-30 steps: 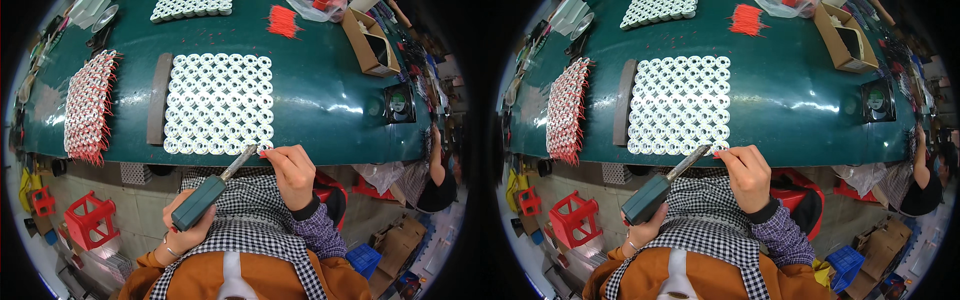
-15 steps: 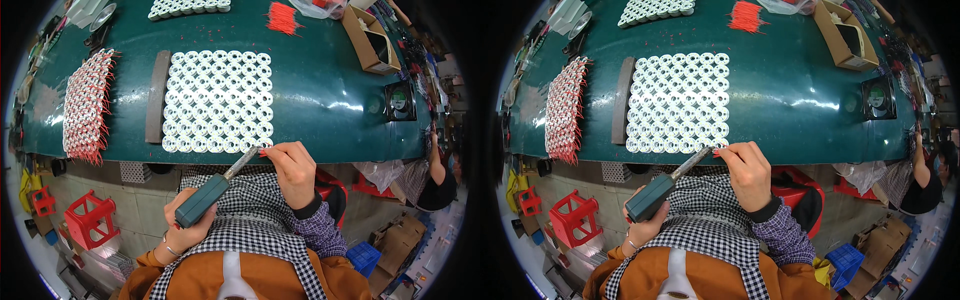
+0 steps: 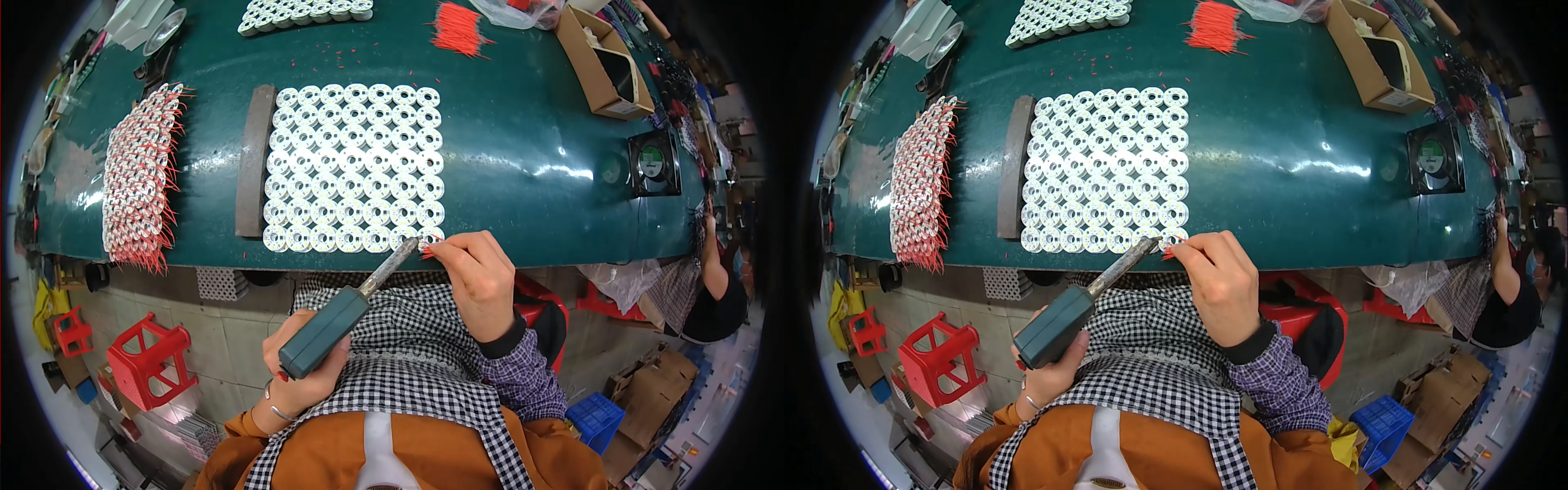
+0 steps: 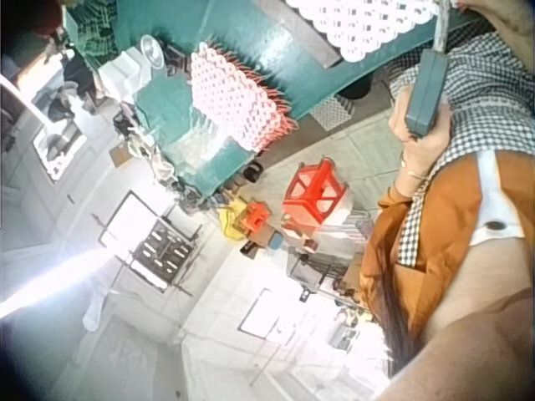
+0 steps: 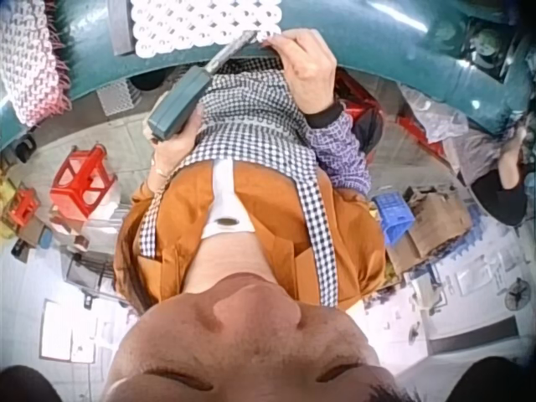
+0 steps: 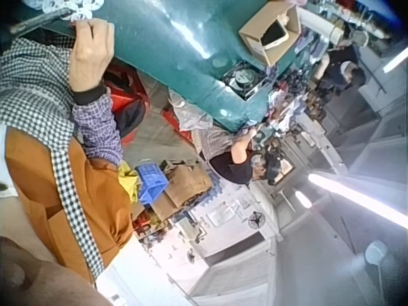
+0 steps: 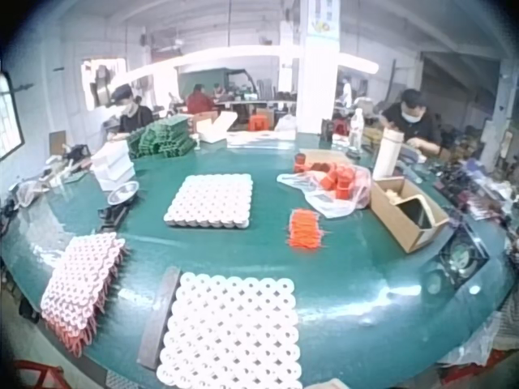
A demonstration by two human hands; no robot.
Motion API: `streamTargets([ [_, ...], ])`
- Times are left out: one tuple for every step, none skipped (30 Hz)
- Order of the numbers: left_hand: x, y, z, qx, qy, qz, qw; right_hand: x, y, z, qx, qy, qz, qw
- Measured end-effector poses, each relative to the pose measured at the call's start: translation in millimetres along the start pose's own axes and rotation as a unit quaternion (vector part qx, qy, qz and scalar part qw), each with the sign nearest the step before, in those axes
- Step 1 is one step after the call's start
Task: The person solders red wires onto circular LED circuit boards using a soldering iron, positions a new panel of circuit boards on the workbench, and solders additional wires onto the boards.
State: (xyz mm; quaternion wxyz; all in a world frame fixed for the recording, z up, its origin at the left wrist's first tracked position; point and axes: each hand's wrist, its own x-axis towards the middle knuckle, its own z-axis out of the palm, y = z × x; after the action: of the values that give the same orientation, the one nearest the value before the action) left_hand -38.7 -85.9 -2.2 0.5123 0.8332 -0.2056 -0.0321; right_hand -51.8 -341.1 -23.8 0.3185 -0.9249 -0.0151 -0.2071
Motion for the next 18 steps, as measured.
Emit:
streamTargets([
  [1,0,0,0.011,-0.005,0.008,1.0,0,0,0,-0.001,0.0,0.0,1.0],
  [2,0,-1,0.021,-0.01,0.016,1.0,0,0,0,0.0,0.0,0.001,1.0],
  [2,0,-1,0.022,-0.011,0.016,1.0,0,0,0,0.0,0.0,0.002,1.0],
  [2,2,0,0.021,-0.015,0.008,1.0,0,0,0,0.0,0.0,0.003,1.0],
  [3,3,0,0.02,-0.02,0.0,1.0,0,1,0,0.001,-0.001,0.004,1.0],
  [3,3,-1,0.02,-0.02,-0.001,1.0,0,1,0,0.004,0.0,0.004,1.0],
  [3,4,-1,0.021,-0.023,-0.007,0.999,0,1,0,0.007,0.001,0.004,1.0],
  [3,4,-1,0.021,-0.027,-0.012,0.999,0,1,0,0.008,0.001,0.004,1.0],
  [3,4,-2,0.021,-0.027,-0.013,0.999,1,1,0,0.006,0.001,0.006,1.0],
  [3,3,-2,0.025,-0.029,-0.004,0.999,1,1,0,0.005,0.0,0.008,1.0],
  [2,2,-2,0.028,-0.03,0.004,0.999,1,1,0,0.005,0.0,0.008,1.0],
  [-2,-1,-2,0.028,-0.03,0.004,0.999,2,1,0,0.006,-0.001,0.009,1.0],
  [-8,-5,-3,0.011,-0.035,-0.029,0.999,2,0,0,0.006,-0.002,0.01,1.0],
  [-13,-7,-3,-0.007,-0.04,-0.062,0.997,2,1,-1,0.006,-0.002,0.01,1.0],
  [-16,-7,-5,-0.008,-0.04,-0.062,0.997,2,1,0,0.007,-0.001,0.009,1.0],
  [-18,-8,-6,-0.017,-0.029,-0.077,0.996,2,1,0,0.008,-0.001,0.007,1.0],
  [-19,-8,-7,-0.026,-0.019,-0.091,0.995,2,1,0,0.008,-0.001,0.007,1.0],
  [-20,-9,-7,-0.026,-0.019,-0.092,0.995,1,0,-1,0.002,-0.006,0.009,1.0],
])
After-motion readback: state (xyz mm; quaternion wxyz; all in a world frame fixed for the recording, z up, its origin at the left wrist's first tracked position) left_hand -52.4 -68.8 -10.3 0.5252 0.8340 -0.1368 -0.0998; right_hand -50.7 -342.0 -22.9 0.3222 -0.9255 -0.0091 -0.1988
